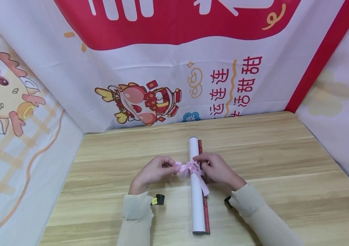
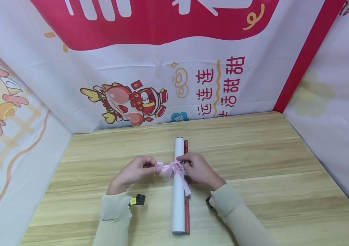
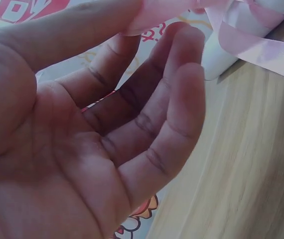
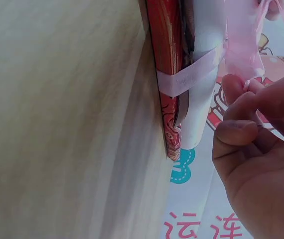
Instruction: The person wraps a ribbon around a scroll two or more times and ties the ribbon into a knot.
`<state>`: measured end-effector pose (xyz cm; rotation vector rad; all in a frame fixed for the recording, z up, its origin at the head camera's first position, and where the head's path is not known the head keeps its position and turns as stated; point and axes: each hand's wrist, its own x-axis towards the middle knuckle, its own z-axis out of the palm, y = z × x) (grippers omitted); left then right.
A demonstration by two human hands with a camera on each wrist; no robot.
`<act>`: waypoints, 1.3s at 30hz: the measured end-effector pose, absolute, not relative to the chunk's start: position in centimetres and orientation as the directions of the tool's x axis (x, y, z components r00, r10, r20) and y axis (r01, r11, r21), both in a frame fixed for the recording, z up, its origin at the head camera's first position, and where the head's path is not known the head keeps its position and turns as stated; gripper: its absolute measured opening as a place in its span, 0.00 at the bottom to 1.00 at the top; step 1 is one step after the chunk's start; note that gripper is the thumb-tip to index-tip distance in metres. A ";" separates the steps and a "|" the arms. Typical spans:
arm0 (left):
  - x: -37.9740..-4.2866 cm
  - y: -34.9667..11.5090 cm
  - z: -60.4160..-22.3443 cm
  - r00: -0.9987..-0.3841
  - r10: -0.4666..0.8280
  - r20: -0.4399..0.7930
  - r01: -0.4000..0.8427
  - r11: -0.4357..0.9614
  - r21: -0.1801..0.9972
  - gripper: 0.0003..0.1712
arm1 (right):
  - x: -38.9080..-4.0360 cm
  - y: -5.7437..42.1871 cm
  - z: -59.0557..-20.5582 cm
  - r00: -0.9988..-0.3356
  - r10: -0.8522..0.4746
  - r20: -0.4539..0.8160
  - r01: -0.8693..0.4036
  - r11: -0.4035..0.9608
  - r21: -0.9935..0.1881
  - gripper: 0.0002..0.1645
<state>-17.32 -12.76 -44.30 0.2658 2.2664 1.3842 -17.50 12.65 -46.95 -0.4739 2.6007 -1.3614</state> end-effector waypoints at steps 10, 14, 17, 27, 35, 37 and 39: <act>-17.4 -13.6 -44.8 -0.847 0.438 -0.301 -0.060 0.484 0.873 0.18 | -17.1 14.0 -47.3 -0.963 -0.266 0.053 -0.207 0.596 -0.776 0.14; -17.4 -13.9 -45.2 -0.840 0.436 -0.324 -0.065 0.512 0.857 0.17 | -16.9 14.8 -47.5 -0.975 -0.224 -0.005 -0.136 0.609 -0.781 0.11; -17.5 -13.9 -45.5 -0.839 0.432 -0.331 -0.053 0.540 0.840 0.16 | -16.8 15.3 -47.5 -0.979 -0.202 -0.029 -0.106 0.625 -0.773 0.09; -17.5 -14.0 -46.3 -0.845 0.368 -0.387 -0.092 0.614 0.784 0.12 | -16.2 16.9 -47.6 -0.975 -0.183 -0.122 -0.032 0.666 -0.746 0.08; -17.4 -14.2 -46.4 -0.837 0.381 -0.393 -0.083 0.621 0.780 0.09 | -16.1 17.2 -47.4 -0.972 -0.153 -0.178 0.022 0.698 -0.716 0.07; -17.3 -14.3 -46.5 -0.835 0.386 -0.392 -0.081 0.619 0.782 0.09 | -16.0 17.2 -47.4 -0.971 -0.142 -0.192 0.038 0.703 -0.710 0.06; -17.3 -14.3 -46.5 -0.836 0.383 -0.393 -0.085 0.617 0.782 0.10 | -16.0 17.2 -47.4 -0.970 -0.134 -0.201 0.049 0.708 -0.705 0.06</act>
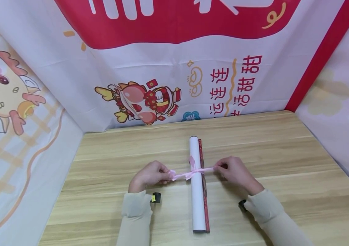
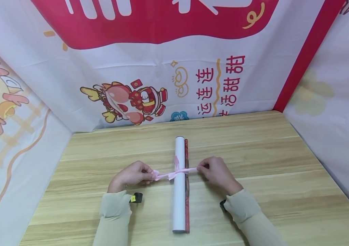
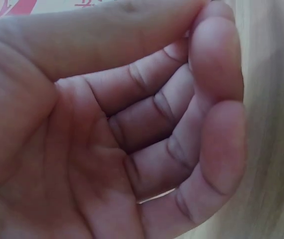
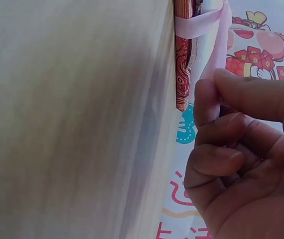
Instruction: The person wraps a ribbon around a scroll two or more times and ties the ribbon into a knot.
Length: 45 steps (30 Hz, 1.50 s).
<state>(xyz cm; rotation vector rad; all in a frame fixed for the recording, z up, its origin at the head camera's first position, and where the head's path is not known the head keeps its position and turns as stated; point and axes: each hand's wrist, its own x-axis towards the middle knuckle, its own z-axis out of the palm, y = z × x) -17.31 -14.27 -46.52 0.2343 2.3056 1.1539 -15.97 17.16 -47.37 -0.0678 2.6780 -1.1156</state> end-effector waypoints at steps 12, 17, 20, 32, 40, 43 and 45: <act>-17.2 -14.0 -45.9 -0.850 0.336 -0.407 -0.109 0.642 0.759 0.12 | -16.0 17.3 -47.4 -0.975 -0.126 -0.184 0.032 0.739 -0.673 0.05; -17.1 -13.4 -45.9 -0.865 0.311 -0.393 -0.113 0.644 0.757 0.12 | -15.8 17.6 -47.4 -0.976 -0.128 -0.178 0.023 0.748 -0.663 0.06; -17.1 -13.1 -45.8 -0.891 0.284 -0.354 -0.088 0.657 0.749 0.12 | -15.7 17.8 -47.5 -0.976 -0.126 -0.179 0.028 0.740 -0.672 0.06; -17.5 -13.0 -45.3 -0.965 0.146 -0.220 -0.094 0.587 0.804 0.14 | -15.8 18.2 -46.8 -0.961 -0.177 -0.214 0.024 0.716 -0.698 0.11; -17.5 -13.7 -45.2 -0.968 0.133 -0.212 -0.087 0.614 0.784 0.14 | -16.0 18.6 -46.9 -0.950 -0.208 -0.234 0.017 0.711 -0.703 0.12; -17.5 -13.9 -45.2 -0.971 0.144 -0.190 -0.053 0.649 0.759 0.14 | -16.1 18.8 -46.8 -0.954 -0.224 -0.199 -0.019 0.707 -0.707 0.14; -17.4 -13.9 -45.1 -0.974 0.140 -0.177 -0.038 0.671 0.740 0.14 | -16.3 18.9 -46.8 -0.961 -0.231 -0.154 -0.057 0.707 -0.705 0.14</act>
